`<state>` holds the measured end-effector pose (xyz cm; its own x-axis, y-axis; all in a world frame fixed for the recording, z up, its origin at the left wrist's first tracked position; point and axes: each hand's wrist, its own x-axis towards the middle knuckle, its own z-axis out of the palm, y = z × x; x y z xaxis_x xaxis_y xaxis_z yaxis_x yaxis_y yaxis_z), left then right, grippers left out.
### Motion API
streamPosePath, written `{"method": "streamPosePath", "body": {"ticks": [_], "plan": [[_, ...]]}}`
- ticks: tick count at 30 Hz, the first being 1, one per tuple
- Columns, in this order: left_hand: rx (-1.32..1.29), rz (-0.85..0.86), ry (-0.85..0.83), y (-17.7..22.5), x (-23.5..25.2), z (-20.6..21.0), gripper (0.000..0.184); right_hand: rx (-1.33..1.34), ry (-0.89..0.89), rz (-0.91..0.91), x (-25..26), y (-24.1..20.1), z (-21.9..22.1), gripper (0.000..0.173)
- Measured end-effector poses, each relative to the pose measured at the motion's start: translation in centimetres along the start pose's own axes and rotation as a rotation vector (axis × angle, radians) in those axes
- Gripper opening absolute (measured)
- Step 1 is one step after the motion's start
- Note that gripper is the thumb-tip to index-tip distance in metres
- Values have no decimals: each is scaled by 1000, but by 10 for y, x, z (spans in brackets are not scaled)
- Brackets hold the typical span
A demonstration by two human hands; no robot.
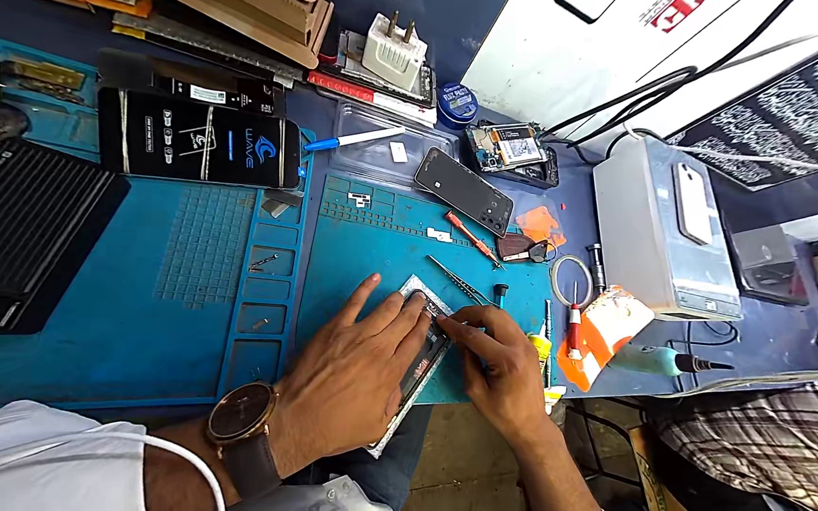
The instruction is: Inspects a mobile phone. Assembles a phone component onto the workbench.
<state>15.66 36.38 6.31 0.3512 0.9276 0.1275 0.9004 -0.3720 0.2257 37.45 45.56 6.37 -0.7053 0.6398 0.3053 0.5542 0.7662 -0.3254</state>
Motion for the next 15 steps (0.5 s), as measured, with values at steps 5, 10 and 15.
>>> {"method": "streamPosePath", "body": {"ticks": [5, 10, 15], "plan": [[3, -2, 15, -1, 0, 3, 59, -31, -10, -4, 4, -4, 1, 34], [-13, 5, 31, -2, 1, 4, 60, 13, -38, 39, 15, -7, 1, 27], [-11, 14, 41, -3, 2, 5, 57, -44, -83, 24, 21, -11, -1, 25]]}}
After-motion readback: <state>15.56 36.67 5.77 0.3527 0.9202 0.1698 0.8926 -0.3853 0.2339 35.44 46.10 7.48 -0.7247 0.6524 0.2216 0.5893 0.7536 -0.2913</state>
